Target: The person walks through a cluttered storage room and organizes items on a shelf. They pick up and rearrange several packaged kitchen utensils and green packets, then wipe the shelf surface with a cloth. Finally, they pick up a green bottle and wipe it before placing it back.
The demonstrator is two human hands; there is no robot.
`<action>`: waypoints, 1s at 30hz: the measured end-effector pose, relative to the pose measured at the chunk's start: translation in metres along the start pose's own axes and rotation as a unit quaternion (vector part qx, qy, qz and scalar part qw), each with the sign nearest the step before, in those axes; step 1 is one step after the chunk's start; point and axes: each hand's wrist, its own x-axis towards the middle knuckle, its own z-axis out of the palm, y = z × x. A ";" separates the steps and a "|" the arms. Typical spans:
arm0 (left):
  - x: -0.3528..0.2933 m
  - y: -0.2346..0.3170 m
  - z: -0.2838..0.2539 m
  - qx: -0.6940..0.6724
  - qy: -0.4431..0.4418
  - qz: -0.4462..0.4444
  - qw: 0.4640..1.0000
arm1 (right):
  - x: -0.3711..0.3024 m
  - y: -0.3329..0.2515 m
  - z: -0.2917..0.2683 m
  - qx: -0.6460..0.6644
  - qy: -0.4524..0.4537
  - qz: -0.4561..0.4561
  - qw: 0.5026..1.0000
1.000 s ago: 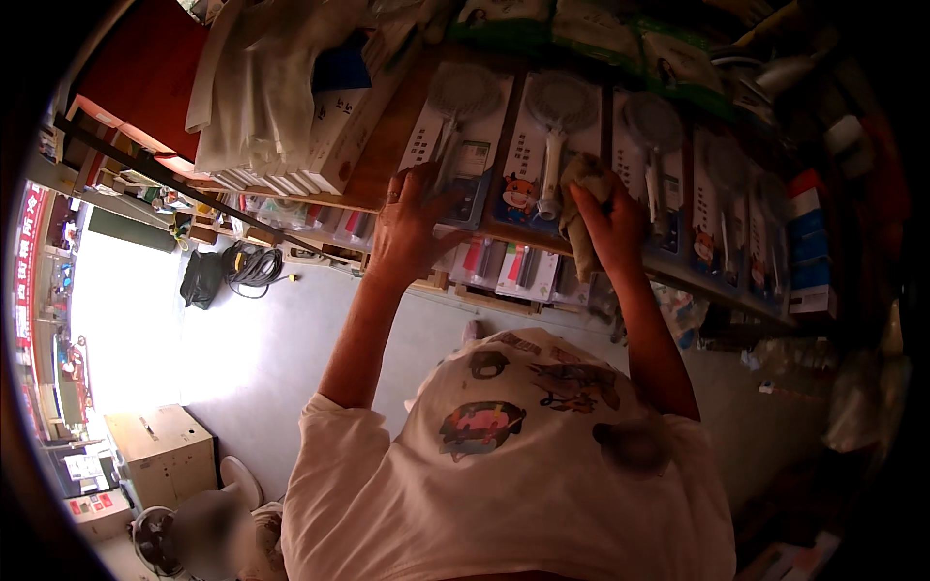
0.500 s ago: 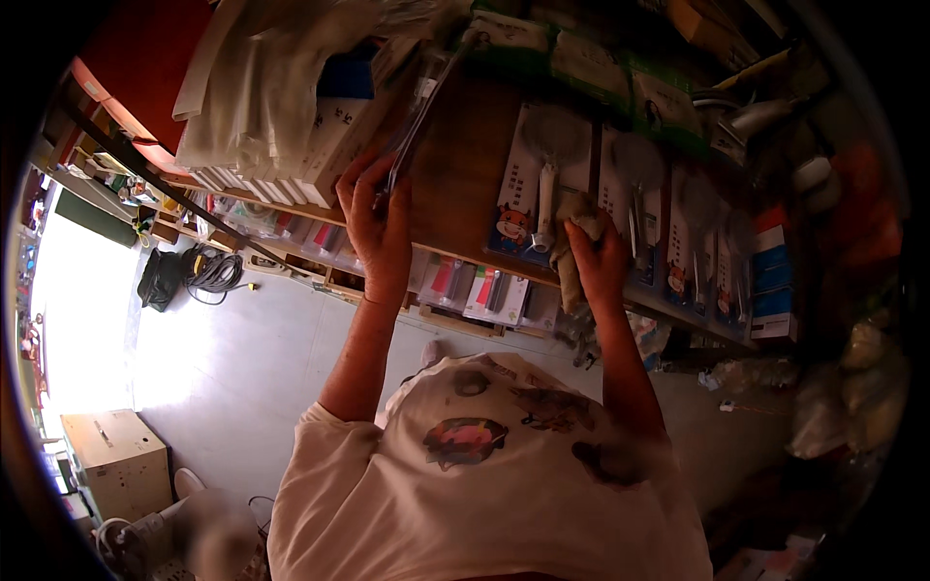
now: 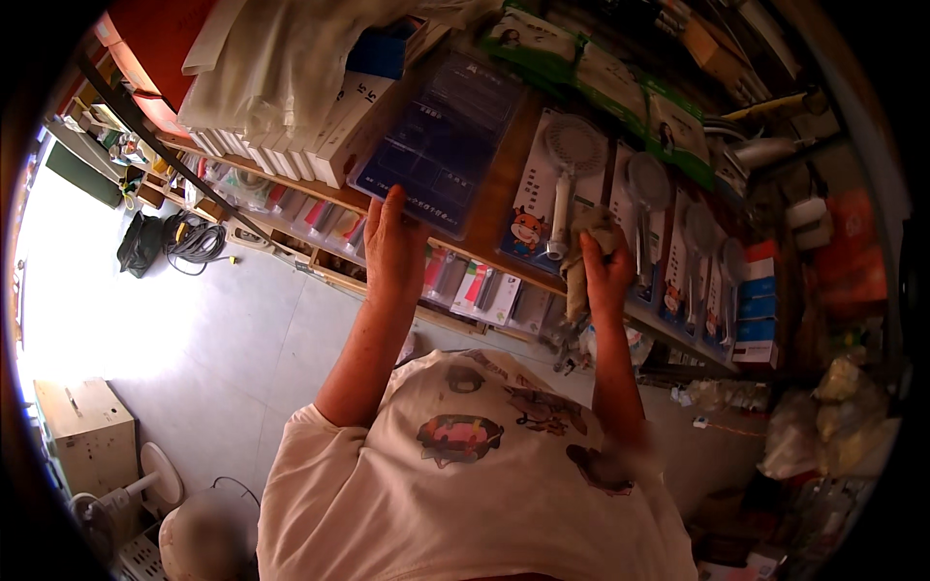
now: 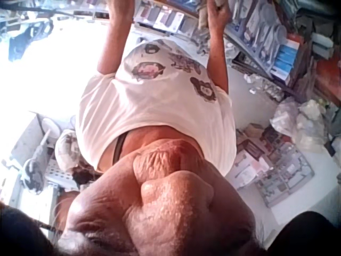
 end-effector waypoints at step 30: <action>-0.040 0.043 -0.028 0.462 -0.030 0.238 0.854 | -0.002 0.000 -0.002 -0.003 -0.001 -0.003 1.000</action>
